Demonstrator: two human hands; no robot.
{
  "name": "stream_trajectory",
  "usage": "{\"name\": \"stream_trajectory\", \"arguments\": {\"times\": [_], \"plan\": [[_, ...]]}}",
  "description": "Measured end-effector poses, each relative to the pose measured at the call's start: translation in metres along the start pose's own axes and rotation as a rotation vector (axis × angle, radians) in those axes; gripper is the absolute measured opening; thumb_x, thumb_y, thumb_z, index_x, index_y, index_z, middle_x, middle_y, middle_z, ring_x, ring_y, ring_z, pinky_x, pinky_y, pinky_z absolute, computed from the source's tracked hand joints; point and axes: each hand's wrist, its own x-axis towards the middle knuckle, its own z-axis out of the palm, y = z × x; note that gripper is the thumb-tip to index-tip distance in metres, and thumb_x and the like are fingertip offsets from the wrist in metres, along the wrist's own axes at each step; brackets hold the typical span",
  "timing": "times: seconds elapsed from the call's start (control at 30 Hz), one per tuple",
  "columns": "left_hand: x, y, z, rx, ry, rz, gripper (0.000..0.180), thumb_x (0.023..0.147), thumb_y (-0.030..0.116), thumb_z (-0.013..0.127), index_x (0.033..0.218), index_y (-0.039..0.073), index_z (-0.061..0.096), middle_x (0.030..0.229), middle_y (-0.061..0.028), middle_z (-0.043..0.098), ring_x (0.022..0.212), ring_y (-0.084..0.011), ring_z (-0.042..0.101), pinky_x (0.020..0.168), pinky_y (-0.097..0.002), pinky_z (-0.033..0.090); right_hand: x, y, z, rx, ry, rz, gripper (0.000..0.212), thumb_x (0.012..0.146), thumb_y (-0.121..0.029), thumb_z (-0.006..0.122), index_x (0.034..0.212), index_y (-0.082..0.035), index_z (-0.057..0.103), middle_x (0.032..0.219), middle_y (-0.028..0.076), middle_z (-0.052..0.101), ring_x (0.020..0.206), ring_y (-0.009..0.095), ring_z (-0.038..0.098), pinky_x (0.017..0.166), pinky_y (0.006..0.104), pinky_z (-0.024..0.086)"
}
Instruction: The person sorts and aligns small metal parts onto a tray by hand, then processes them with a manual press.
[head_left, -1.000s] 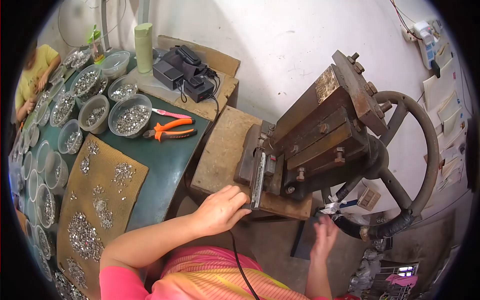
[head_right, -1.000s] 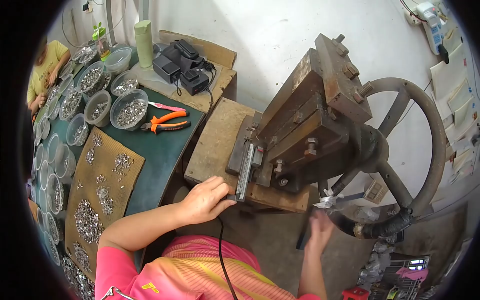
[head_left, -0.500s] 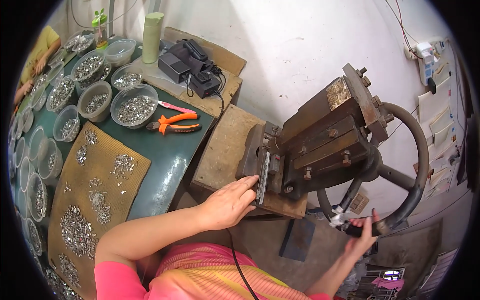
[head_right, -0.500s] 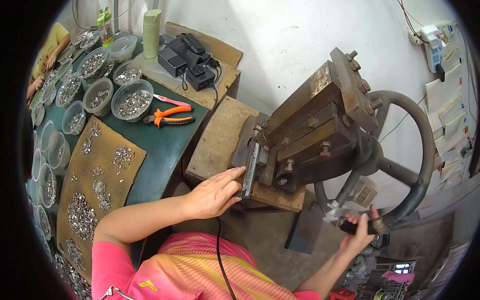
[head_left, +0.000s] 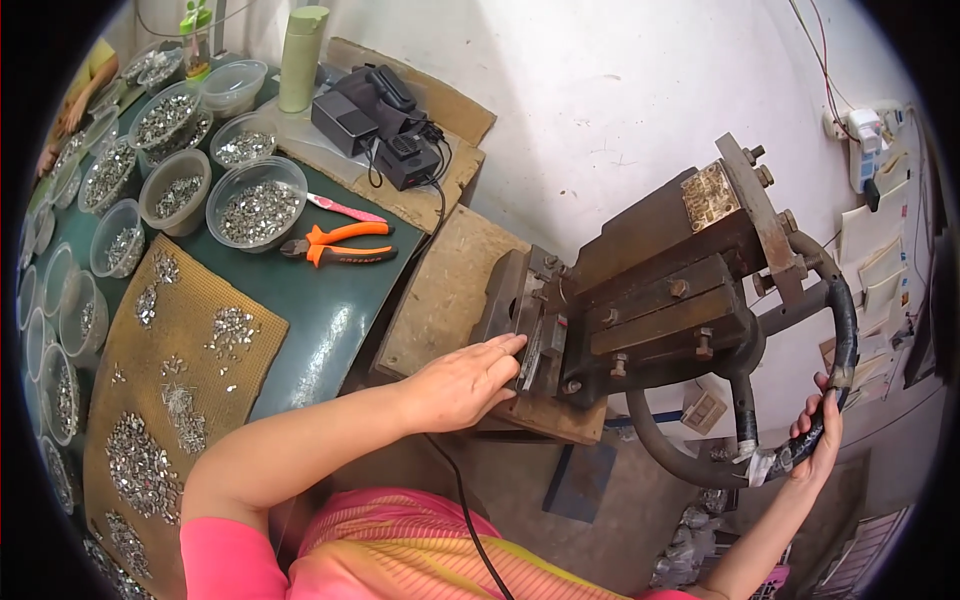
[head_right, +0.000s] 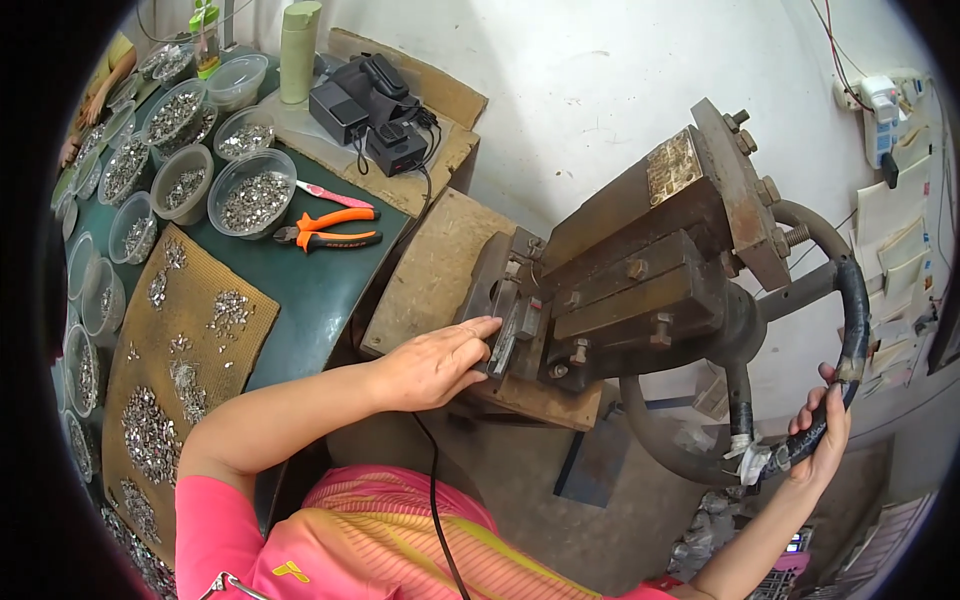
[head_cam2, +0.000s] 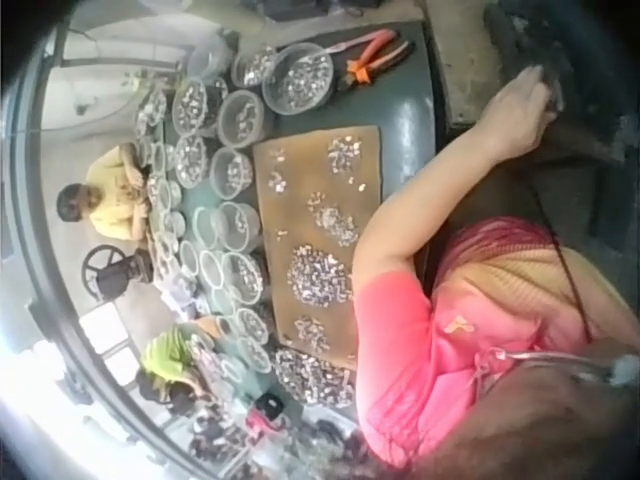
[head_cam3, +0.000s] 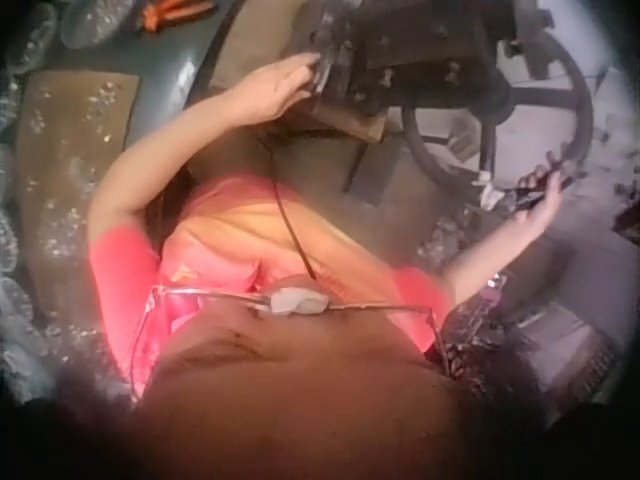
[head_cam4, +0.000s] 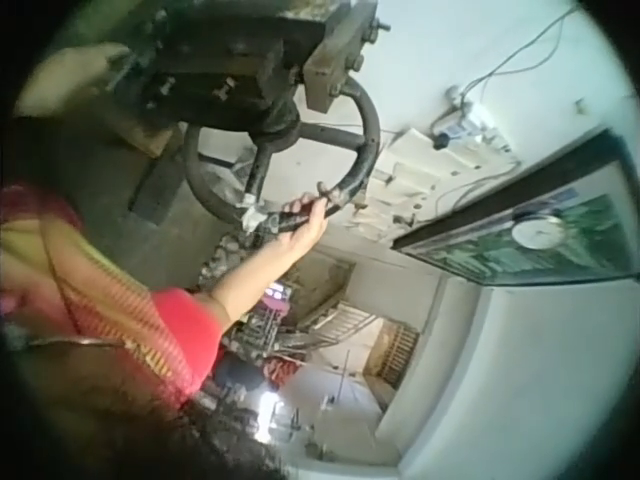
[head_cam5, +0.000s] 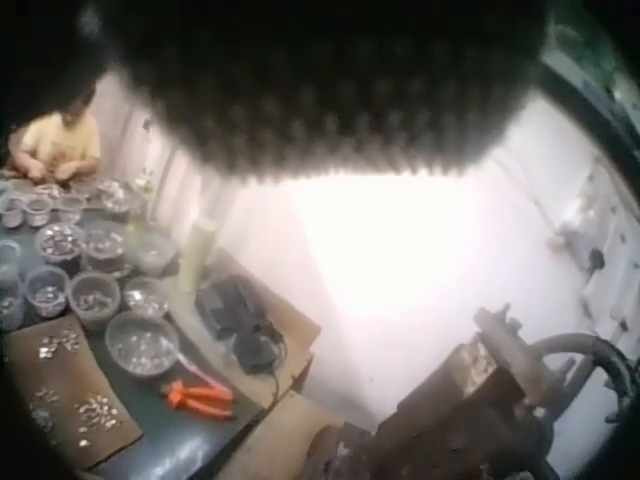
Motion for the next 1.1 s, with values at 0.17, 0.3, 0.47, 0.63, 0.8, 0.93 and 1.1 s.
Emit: {"name": "stream_trajectory", "arguments": {"times": [0.17,0.3,0.47,0.63,0.8,0.93,1.1], "plan": [[0.012,-0.012,0.007,-0.040,0.051,0.010,0.027,0.095,0.011,0.069,0.108,-0.001,0.049,0.146,-0.0343,0.048,0.137,-0.0480,0.048,0.112,-0.0492,0.044,0.005,-0.008,-0.004,-0.045,-0.026,0.024,0.044,0.106,-0.032,0.061,0.136,-0.002,0.054,0.079,-0.003,0.055,0.052,0.004,0.050,0.044,0.0214,0.044],[0.018,-0.015,0.008,-0.057,0.049,-0.012,0.027,0.095,0.011,0.068,0.108,-0.001,0.049,0.146,-0.0342,0.048,0.137,-0.0481,0.048,0.112,-0.0494,0.044,0.005,-0.006,-0.006,-0.050,-0.036,0.027,0.044,0.106,-0.033,0.061,0.136,-0.002,0.054,0.079,-0.003,0.054,0.053,0.004,0.050,0.044,0.0213,0.044],[0.020,-0.018,0.010,-0.071,0.064,-0.034,0.026,0.096,0.011,0.068,0.109,-0.001,0.049,0.147,-0.0309,0.049,0.139,-0.0469,0.046,0.113,-0.0487,0.043,-0.005,0.003,-0.006,-0.084,-0.005,-0.047,0.047,0.106,-0.034,0.060,0.139,-0.002,0.053,0.082,-0.001,0.053,0.056,0.004,0.050,0.046,0.0204,0.043],[0.022,-0.018,0.007,-0.098,0.045,-0.105,0.039,0.095,0.021,0.071,0.121,0.000,0.051,0.149,-0.0259,0.050,0.140,-0.0430,0.046,0.115,-0.0475,0.042,-0.055,0.048,0.022,-0.049,0.272,-0.318,0.035,0.103,-0.026,0.062,0.124,0.001,0.054,0.095,0.005,0.058,0.070,0.011,0.055,0.061,0.0295,0.050],[0.022,-0.022,0.012,-0.028,0.078,-0.135,0.066,0.091,0.032,0.075,0.140,-0.002,0.049,0.146,-0.0250,0.054,0.139,-0.0413,0.048,0.116,-0.0463,0.041,-0.097,0.127,0.067,0.023,0.503,-0.477,0.026,0.100,-0.005,0.058,0.124,0.004,0.052,0.081,0.006,0.054,0.070,0.014,0.052,0.078,0.0393,0.054],[0.023,-0.021,0.013,0.052,0.061,-0.146,0.073,0.090,0.040,0.075,0.143,-0.004,0.050,0.145,-0.0245,0.055,0.137,-0.0406,0.051,0.116,-0.0445,0.041,-0.094,0.118,0.050,-0.024,0.468,-0.370,0.043,0.099,-0.003,0.060,0.139,0.006,0.045,0.075,0.004,0.051,0.065,0.013,0.051,0.078,0.0386,0.055],[0.026,-0.016,0.016,0.125,0.092,-0.121,0.072,0.089,0.042,0.076,0.140,-0.003,0.054,0.141,-0.0229,0.060,0.130,-0.0377,0.058,0.111,-0.0435,0.047,-0.067,0.055,0.029,-0.154,0.371,-0.244,0.046,0.099,-0.008,0.065,0.141,0.001,0.050,0.079,0.003,0.053,0.065,0.011,0.052,0.071,0.0331,0.053]]}}
